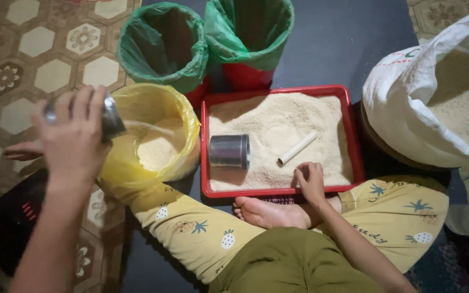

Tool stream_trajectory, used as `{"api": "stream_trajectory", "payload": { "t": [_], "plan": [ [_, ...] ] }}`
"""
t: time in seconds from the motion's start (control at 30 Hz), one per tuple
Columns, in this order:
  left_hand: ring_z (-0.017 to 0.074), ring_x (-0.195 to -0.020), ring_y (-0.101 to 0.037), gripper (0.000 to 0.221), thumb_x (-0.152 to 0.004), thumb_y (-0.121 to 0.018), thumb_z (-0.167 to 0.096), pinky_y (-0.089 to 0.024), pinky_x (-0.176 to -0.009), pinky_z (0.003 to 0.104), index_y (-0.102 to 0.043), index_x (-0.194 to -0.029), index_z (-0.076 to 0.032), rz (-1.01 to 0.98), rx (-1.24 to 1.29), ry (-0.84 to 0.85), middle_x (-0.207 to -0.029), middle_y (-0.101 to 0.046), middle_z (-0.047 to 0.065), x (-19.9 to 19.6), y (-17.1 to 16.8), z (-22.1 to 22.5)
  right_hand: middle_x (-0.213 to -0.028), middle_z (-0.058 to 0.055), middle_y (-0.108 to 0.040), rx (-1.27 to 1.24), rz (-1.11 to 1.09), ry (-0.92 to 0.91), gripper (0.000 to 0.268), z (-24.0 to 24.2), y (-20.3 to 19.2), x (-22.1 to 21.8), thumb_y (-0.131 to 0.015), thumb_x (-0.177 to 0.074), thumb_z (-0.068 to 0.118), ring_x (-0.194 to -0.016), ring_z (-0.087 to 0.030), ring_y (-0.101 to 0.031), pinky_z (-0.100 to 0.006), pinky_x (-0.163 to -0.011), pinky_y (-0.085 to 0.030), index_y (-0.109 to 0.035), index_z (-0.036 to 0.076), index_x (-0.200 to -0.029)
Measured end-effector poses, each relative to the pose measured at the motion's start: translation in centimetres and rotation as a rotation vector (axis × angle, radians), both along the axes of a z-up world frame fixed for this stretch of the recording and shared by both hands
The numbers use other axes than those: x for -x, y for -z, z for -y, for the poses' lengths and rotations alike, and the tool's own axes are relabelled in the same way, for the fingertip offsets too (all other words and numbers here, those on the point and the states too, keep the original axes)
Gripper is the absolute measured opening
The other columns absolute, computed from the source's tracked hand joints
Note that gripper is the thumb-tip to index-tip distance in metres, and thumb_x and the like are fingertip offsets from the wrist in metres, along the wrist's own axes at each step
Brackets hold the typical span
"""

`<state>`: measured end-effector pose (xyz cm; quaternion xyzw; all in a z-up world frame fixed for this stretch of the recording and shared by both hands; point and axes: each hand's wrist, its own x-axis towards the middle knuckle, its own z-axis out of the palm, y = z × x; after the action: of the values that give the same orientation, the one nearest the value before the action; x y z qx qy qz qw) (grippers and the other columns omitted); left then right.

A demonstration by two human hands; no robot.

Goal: Measuring and transferring rice and flour from a tray into a bowl using metal cups

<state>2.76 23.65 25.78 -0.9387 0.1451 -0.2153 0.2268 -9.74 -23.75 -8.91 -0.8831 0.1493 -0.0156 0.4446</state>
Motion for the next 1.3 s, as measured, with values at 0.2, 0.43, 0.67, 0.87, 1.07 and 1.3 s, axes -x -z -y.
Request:
{"api": "stream_trajectory", "payload": {
  "t": [0.2,0.43,0.67,0.87,1.07,1.3],
  "plan": [
    [0.0245,-0.127,-0.053,0.110,-0.049,-0.089,-0.027,-0.034,-0.109,0.051,-0.054,-0.152,-0.017,0.052,0.202,0.105,-0.137,-0.064,0.003,-0.8,4.8,3.9,-0.112,-0.013,-0.048,-0.035,0.143,0.027,0.024,0.6,0.4,-0.2,-0.073,-0.096,0.023,-0.110,-0.037,-0.054,-0.042,-0.098,-0.046,-0.061,0.010,-0.112],
    [0.0366,-0.125,-0.054,0.120,-0.042,-0.098,-0.017,-0.037,-0.102,0.055,-0.048,-0.150,-0.013,-0.225,0.890,0.136,-0.137,-0.061,0.017,1.5,11.4,17.7,-0.126,-0.013,-0.046,-0.280,0.237,-0.028,0.034,-1.8,-7.7,-3.6,-0.073,-0.097,0.025,-0.101,-0.027,-0.056,-0.036,-0.085,-0.048,-0.059,0.012,-0.125],
    [0.0266,-0.134,-0.050,0.115,-0.053,-0.089,-0.030,-0.039,-0.109,0.053,-0.036,-0.154,-0.025,-0.523,1.046,0.133,-0.146,-0.053,0.005,3.1,20.4,28.4,-0.134,-0.012,-0.051,-0.297,0.275,-0.343,0.042,-3.2,-12.4,-5.6,-0.078,-0.092,0.029,-0.110,-0.028,-0.058,-0.033,-0.086,-0.052,-0.063,0.015,-0.129],
    [0.0441,-0.141,-0.035,0.094,-0.066,-0.089,-0.046,-0.040,-0.103,0.069,-0.046,-0.146,-0.019,-0.585,1.072,-0.129,-0.145,-0.045,0.019,3.5,20.9,24.3,-0.089,-0.018,-0.066,0.023,0.278,-0.218,0.030,2.7,-4.7,-9.7,-0.068,-0.103,0.034,-0.089,-0.040,-0.066,-0.046,-0.080,-0.055,-0.066,0.005,-0.092],
    [0.0503,-0.148,-0.025,0.133,-0.055,-0.089,-0.068,-0.027,-0.116,0.065,-0.021,-0.161,-0.028,-0.728,1.179,-0.478,-0.161,-0.020,0.027,3.2,23.0,20.4,-0.089,-0.018,-0.067,0.424,0.176,0.062,0.032,8.4,-0.5,-14.2,-0.061,-0.108,0.039,-0.088,-0.044,-0.068,-0.054,-0.079,-0.053,-0.066,0.009,-0.098],
    [0.0445,-0.140,-0.035,0.128,-0.054,-0.090,-0.066,-0.040,-0.107,0.059,-0.023,-0.158,-0.033,-0.568,1.191,-0.498,-0.151,-0.028,0.019,1.1,25.3,23.0,-0.088,-0.021,-0.067,0.396,0.119,-0.009,0.033,4.1,-0.1,-14.3,-0.060,-0.106,0.037,-0.090,-0.047,-0.067,-0.056,-0.084,-0.052,-0.066,0.006,-0.096]
  ]
}}
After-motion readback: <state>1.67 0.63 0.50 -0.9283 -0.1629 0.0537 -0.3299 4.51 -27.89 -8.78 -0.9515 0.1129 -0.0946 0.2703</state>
